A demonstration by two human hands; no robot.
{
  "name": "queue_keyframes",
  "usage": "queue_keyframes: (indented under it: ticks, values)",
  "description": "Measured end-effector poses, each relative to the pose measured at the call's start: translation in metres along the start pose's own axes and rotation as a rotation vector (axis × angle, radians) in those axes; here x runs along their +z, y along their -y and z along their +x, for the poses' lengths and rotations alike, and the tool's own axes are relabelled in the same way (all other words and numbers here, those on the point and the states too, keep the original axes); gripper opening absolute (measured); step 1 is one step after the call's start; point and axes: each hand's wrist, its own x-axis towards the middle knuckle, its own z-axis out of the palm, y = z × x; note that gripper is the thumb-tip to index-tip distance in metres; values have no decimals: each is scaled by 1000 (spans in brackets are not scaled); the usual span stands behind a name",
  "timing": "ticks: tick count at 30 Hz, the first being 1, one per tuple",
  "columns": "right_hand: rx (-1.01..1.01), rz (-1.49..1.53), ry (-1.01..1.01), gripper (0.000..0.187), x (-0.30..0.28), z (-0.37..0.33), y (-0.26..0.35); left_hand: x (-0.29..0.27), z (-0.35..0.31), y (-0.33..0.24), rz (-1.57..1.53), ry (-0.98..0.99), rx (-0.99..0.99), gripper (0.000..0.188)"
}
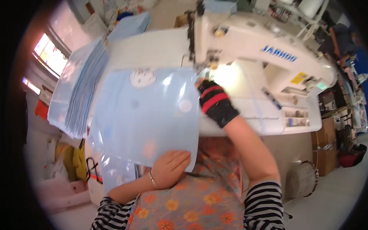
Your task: The person sews the edges of printed pouches using an industrial sewing machine.
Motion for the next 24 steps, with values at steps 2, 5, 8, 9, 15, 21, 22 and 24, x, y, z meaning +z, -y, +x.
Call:
queue_keyframes:
  ticks: [2, 5, 8, 9, 15, 21, 22, 24]
  values:
    - [92, 3, 161, 46, -5, 4, 13, 11, -1, 5, 3, -15, -49, 40]
    - [53, 13, 141, 43, -11, -3, 29, 19, 10, 5, 56, -53, -66, 40]
    - [46, 39, 75, 40, -1, -6, 18, 29, 21, 11, 73, -59, -67, 39]
    - [67, 56, 80, 38, 2, -7, 13, 31, 26, 15, 74, -53, -65, 39]
    - [-34, 21, 2, 38, -3, -11, 7, 34, 56, 42, 140, -47, -102, 39]
    - [-24, -10, 78, 39, -14, -5, 16, 31, 80, 81, 187, -95, -141, 36]
    - [-28, -22, 58, 40, -14, -6, 15, 29, 84, 89, 185, -89, -134, 35]
    - [-30, -1, 65, 40, -10, -8, 12, 27, 94, 104, 215, -108, -87, 34]
